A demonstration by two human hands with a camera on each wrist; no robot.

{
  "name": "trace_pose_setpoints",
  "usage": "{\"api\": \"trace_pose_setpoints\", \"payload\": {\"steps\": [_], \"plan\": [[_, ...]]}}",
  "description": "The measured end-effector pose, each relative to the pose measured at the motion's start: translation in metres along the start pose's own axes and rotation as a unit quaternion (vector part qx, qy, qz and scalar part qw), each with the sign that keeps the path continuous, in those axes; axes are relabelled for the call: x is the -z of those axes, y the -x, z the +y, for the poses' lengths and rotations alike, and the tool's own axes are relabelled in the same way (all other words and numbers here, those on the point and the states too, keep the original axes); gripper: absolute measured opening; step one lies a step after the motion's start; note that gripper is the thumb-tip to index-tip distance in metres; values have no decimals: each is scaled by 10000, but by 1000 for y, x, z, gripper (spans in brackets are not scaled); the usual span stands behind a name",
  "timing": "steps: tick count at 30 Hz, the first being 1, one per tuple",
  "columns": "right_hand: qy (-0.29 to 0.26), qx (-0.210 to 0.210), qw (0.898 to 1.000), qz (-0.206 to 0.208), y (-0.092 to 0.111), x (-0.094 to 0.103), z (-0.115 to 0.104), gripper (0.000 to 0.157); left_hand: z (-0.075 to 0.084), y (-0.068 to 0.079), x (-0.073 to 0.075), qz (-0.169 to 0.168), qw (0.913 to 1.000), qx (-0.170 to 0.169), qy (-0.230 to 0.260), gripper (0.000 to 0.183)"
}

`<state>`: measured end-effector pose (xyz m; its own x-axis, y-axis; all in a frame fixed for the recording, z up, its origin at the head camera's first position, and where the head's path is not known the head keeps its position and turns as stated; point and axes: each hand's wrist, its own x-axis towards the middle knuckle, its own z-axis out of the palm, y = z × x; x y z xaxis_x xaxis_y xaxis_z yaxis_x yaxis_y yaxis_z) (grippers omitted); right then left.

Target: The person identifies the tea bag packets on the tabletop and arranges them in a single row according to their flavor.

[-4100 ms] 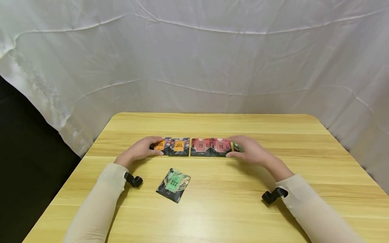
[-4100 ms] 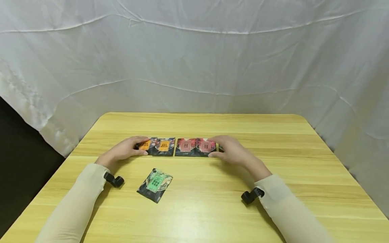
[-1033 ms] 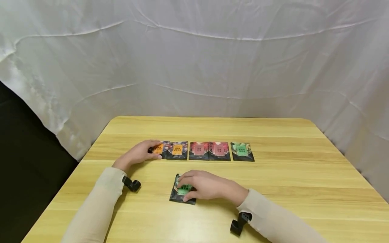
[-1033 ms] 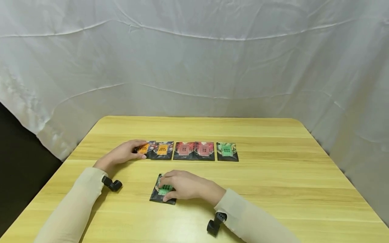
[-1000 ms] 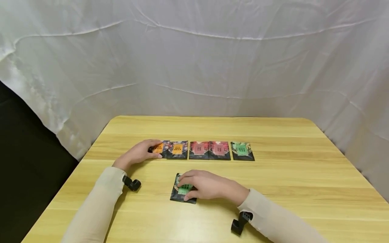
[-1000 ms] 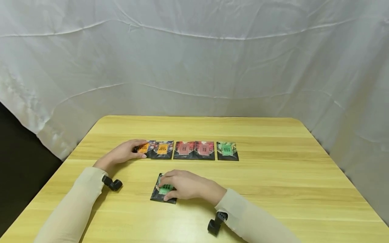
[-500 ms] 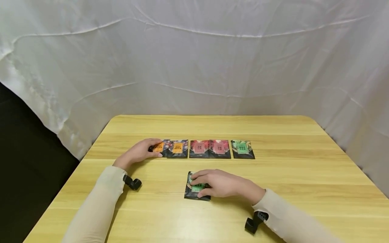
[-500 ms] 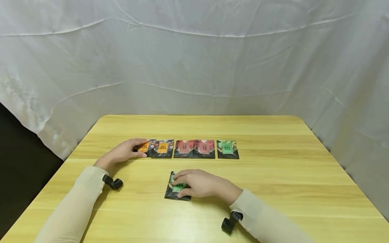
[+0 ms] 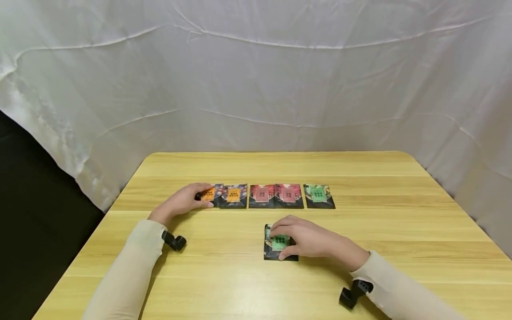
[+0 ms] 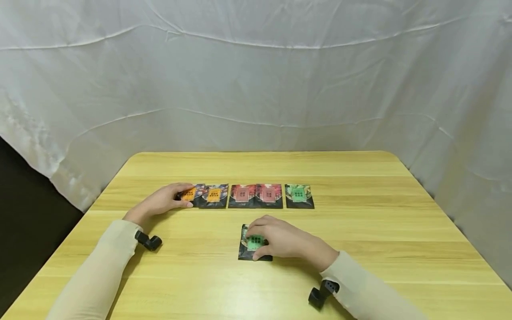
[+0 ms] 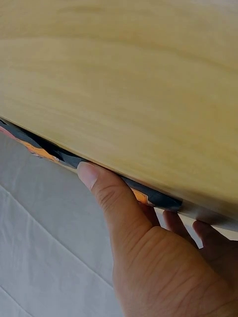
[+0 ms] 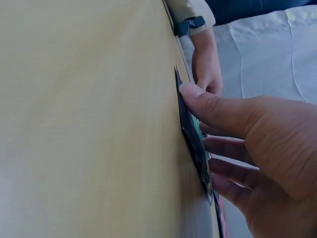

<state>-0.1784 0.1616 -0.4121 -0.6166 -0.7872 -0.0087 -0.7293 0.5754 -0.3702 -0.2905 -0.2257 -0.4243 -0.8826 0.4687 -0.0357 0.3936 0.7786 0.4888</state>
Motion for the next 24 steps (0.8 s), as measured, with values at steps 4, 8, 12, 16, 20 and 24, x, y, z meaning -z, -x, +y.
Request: {"api": "trace_pose_setpoints", "payload": {"steps": [4, 8, 12, 16, 20, 24], "plan": [[-44, -116, 9999, -20, 10, 3, 7, 62, 0, 0, 0, -11, 10000, 25, 29, 78], [-171, -178, 9997, 3, 22, 7, 15, 63, 1, -1, 0, 3, 10000, 36, 32, 78], [-274, -210, 9994, 74, 33, 10, 23, 59, 1, 0, 0, 14, 10000, 64, 25, 79], [-341, -213, 9990, 205, 42, 12, 31, 50, 1, 1, 0, 23, 10000, 81, 31, 80], [-309, -252, 9986, 351, 48, 12, 39, 43, 1, 1, 0, 25, 10000, 84, 26, 80], [-209, -356, 9983, 408, 53, 13, 45, 43, 1, 0, 0, 7, 10000, 83, 25, 80]]}}
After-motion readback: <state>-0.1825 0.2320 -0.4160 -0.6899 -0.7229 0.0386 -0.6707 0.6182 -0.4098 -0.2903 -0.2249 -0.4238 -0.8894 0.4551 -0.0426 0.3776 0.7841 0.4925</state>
